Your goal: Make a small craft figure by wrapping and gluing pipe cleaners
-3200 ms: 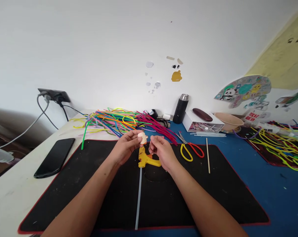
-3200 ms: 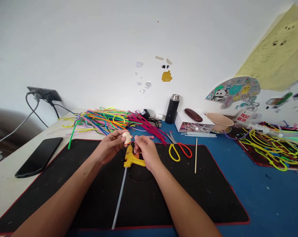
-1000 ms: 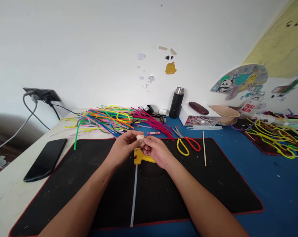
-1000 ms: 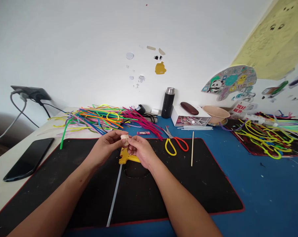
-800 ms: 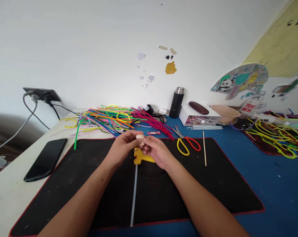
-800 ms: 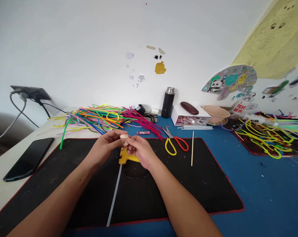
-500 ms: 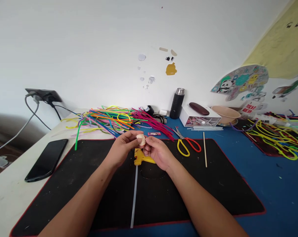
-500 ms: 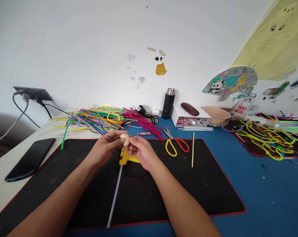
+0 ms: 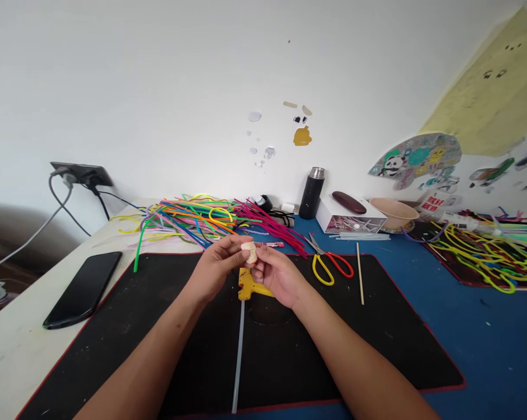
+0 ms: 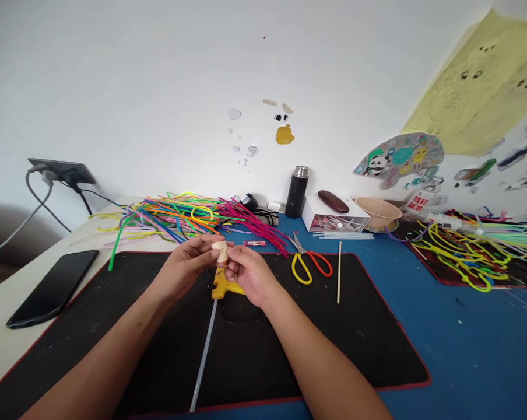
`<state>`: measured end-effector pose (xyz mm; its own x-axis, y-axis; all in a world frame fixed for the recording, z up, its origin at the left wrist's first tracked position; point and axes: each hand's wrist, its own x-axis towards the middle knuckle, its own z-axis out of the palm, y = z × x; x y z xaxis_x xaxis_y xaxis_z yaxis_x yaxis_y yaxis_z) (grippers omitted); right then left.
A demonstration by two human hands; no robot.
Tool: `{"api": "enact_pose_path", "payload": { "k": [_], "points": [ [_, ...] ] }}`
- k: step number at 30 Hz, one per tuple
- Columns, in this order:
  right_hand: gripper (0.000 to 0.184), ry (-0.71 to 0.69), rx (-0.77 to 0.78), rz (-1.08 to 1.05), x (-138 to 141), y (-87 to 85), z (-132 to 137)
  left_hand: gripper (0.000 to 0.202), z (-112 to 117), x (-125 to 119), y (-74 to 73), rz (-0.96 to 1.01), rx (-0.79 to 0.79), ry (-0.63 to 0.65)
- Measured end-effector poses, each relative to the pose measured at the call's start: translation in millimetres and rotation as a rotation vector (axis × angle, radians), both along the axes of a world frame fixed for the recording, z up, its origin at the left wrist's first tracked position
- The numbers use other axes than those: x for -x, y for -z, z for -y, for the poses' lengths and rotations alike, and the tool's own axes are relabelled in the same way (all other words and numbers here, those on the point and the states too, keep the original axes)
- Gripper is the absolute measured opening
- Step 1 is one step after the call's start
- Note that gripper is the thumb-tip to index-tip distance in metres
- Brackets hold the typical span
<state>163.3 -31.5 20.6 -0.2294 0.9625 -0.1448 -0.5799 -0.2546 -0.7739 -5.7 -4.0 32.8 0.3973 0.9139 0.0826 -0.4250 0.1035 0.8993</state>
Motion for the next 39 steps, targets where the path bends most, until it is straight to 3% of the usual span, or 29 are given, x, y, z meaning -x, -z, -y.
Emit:
{"api": "enact_pose_path", "payload": {
  "k": [9,17,31,39],
  "points": [
    [0.04,-0.018,-0.018,-0.012,20.2,-14.9,-10.6,0.037,-2.9,9.3,-8.1,0.069,-0.046,-0.081],
    [0.043,0.08,-0.09,0.039,31.1,-12.7,-14.6,0.036,-4.2,13.9,-12.7,0.04,-0.079,-0.123],
    [0.048,0.056,-0.083,0.092,18.6,-7.2,-7.8,0.028,-2.4,16.5,-12.2,-0.076,-0.16,-0.125],
    [0.041,0.239,-0.191,0.298,7.7,-3.4,-11.5,0.034,-8.0,15.6,-10.6,0.012,-0.087,-0.248]
  ]
}}
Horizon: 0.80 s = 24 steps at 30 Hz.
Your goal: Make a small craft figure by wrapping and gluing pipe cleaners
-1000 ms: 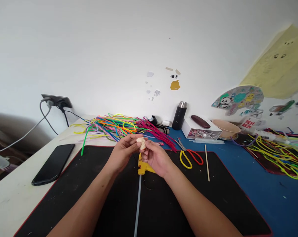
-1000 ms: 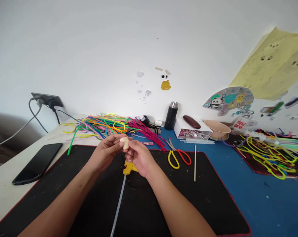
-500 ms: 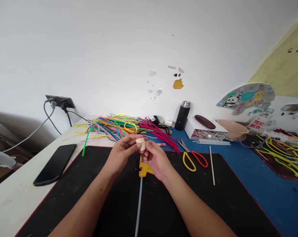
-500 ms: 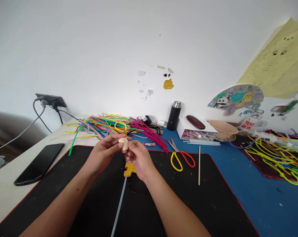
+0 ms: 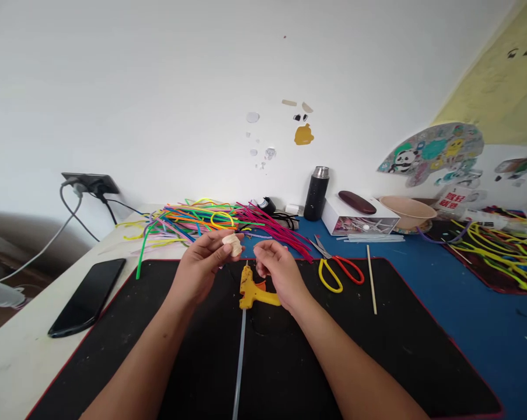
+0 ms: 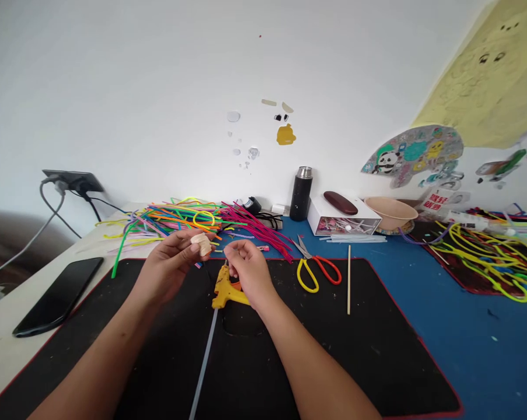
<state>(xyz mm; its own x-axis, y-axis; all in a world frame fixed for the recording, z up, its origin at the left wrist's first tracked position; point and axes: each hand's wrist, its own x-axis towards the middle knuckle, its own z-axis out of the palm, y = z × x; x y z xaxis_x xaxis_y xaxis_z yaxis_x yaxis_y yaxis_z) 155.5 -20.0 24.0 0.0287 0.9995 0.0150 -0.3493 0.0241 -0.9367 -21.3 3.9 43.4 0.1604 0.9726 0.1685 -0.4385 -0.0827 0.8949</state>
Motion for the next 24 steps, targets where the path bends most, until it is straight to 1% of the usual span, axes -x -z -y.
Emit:
{"api": "enact_pose_path", "payload": {
  "k": [3,7,12,16,24],
  "points": [
    [0.042,-0.001,-0.043,0.028,0.1,-0.8,0.1,0.036,-1.4,-2.5,2.6,0.048,0.039,-0.01],
    [0.045,-0.029,-0.1,0.086,3.4,1.9,1.4,0.037,0.8,-8.6,7.3,0.056,0.078,0.006],
    [0.04,0.008,-0.193,0.219,8.0,5.2,5.2,0.037,5.0,-17.7,11.3,0.02,0.085,0.0],
    [0.034,0.05,-0.197,0.307,8.4,4.2,7.6,0.039,8.4,-22.0,9.9,0.023,0.099,-0.013],
    [0.035,0.047,-0.194,0.313,5.7,4.8,6.3,0.038,11.2,-20.5,6.1,0.031,0.116,0.022]
  ]
}}
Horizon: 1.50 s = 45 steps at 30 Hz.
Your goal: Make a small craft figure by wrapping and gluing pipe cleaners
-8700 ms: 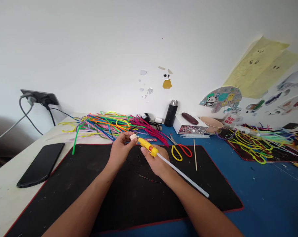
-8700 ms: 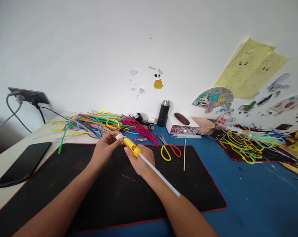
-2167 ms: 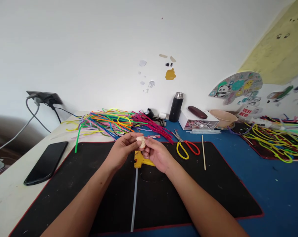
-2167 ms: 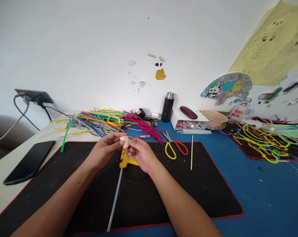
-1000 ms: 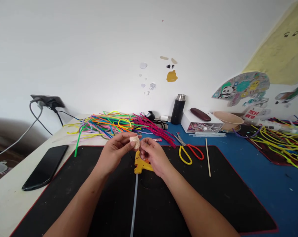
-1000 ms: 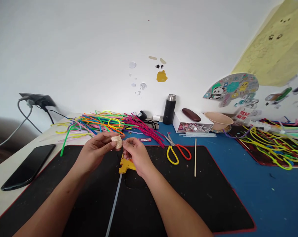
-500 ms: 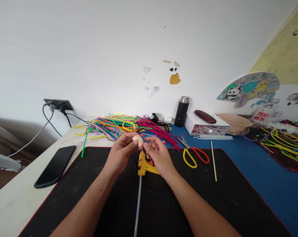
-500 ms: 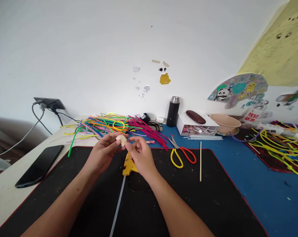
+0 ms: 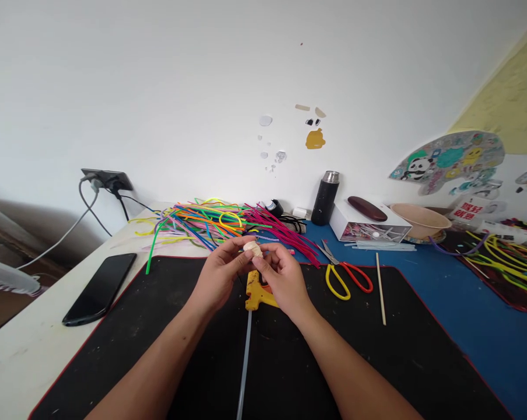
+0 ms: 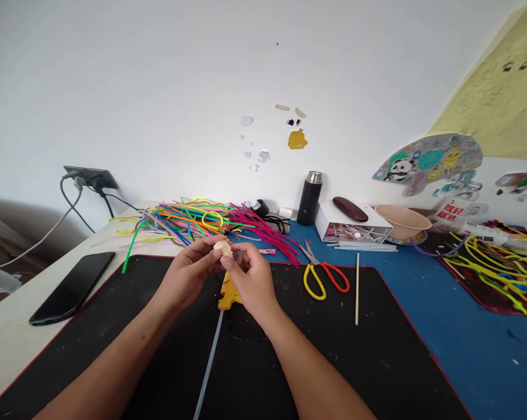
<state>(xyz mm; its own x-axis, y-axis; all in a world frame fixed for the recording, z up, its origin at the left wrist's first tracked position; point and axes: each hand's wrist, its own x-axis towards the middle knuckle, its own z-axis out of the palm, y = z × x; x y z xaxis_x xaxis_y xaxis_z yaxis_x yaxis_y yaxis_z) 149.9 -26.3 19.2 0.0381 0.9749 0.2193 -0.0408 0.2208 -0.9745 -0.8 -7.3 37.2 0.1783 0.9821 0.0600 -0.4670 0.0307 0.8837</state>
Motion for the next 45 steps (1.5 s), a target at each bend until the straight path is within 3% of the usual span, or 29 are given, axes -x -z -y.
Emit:
{"api": "enact_pose_path", "payload": {
  "k": [22,33,39,45],
  "points": [
    [0.042,-0.076,0.12,-0.236,-0.2,-4.7,-0.4,0.041,-1.8,6.5,-1.5,0.048,0.015,0.077],
    [0.042,-0.078,0.094,-0.093,-0.6,-0.8,-1.4,0.037,-3.3,3.7,1.9,0.01,0.002,0.044],
    [0.037,0.076,-0.05,0.007,-1.9,-1.4,-1.5,0.034,-6.8,4.7,6.7,0.113,0.046,-0.021],
    [0.034,0.069,-0.121,0.11,-0.2,-3.4,3.4,0.033,-3.8,0.4,6.4,0.11,0.015,0.016]
  ]
}}
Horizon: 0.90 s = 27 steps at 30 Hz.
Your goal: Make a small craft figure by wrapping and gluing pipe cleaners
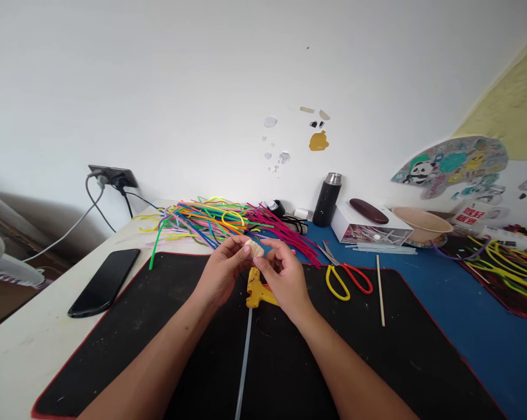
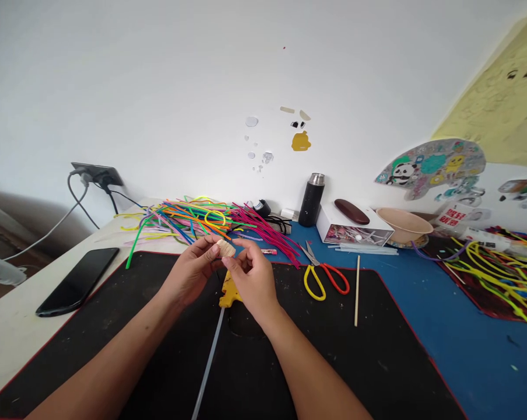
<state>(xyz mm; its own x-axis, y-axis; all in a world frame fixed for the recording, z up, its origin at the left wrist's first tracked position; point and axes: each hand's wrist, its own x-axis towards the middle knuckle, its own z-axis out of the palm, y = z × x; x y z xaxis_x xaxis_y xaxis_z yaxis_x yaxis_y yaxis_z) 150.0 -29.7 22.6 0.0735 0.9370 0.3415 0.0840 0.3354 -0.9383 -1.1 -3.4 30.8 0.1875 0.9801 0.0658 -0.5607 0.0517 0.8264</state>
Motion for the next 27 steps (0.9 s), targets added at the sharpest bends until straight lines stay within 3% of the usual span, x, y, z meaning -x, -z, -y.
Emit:
{"api": "enact_pose_path", "payload": {
  "k": [7,27],
  "points": [
    [0.024,0.039,-0.017,0.11,-0.5,3.2,0.7,0.029,0.8,-5.2,4.9,0.01,0.0,0.058],
    [0.023,0.112,-0.095,0.22,-0.8,4.9,3.7,0.033,0.0,-4.8,8.4,0.016,0.039,0.07]
  ]
}}
